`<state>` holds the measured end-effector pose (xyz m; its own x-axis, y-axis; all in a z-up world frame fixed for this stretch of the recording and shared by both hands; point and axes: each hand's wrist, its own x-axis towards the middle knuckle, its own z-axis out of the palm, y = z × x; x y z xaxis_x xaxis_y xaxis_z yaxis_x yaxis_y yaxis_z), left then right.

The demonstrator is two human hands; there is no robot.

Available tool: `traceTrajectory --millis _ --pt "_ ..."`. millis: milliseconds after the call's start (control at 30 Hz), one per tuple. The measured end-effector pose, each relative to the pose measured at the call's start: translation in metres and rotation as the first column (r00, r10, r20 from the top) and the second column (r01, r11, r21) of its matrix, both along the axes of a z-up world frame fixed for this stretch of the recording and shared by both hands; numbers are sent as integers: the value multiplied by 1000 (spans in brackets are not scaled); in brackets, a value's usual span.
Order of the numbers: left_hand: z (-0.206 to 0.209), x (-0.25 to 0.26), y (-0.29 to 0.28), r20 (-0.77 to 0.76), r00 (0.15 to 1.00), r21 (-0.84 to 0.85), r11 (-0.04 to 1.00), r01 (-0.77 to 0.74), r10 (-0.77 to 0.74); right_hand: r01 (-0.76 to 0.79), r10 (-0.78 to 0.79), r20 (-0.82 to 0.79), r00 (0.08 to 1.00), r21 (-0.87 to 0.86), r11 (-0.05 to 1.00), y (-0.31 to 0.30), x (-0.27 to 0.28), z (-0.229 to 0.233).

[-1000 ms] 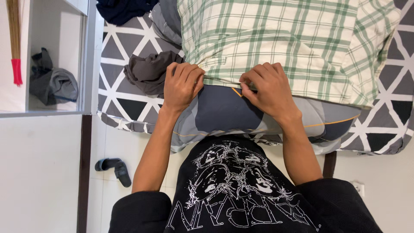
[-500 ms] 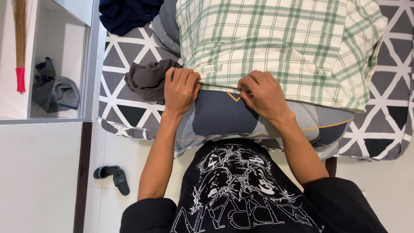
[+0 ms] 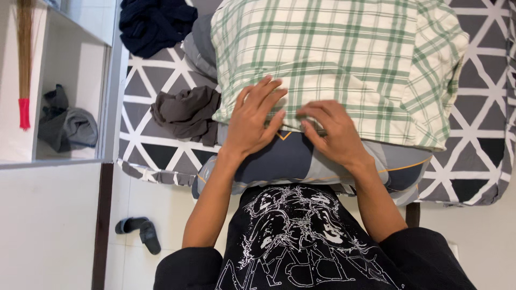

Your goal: The person folds a green and white plaid shirt by hand and places it on top of a pillow on a bed.

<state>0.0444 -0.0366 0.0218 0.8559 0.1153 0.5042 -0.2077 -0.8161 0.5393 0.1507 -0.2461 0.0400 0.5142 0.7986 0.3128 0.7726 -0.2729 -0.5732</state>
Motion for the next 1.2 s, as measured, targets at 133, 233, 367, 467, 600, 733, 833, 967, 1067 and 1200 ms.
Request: traceTrajectory --millis 133,233,367,467,600,733,833,967,1067,1200 --pt "2 44 -14 -193 976 76 990 121 -104 193 -177 245 953 -42 980 -19 12 2" --pt "1 69 -25 -294 939 127 966 226 -181 303 -266 258 929 -112 947 -37 20 1" --pt "-5 82 -30 -310 925 224 929 294 -218 434 -382 232 894 -243 868 -64 23 -3" --pt "-9 74 -34 -326 928 273 922 274 -179 488 -448 201 871 -257 834 -82 25 -6" --pt "-7 72 -34 -344 931 349 904 247 -122 520 -472 223 853 -280 807 -92 20 -9" --pt "-2 69 -41 -384 916 342 904 258 -116 557 -498 252 830 -312 770 -100 22 -8" --pt "-6 67 -47 -368 918 338 899 279 -146 568 -524 219 823 -325 756 -113 26 -8" --pt "-8 61 -41 -392 915 343 907 246 -100 564 -537 177 825 -304 768 -134 31 -11" --pt "-6 56 -41 -406 913 344 918 195 -42 545 -529 138 837 -280 790 -147 31 -14" --pt "6 60 -65 -383 924 333 931 147 -9 508 -506 74 859 -242 827 -160 31 -15"
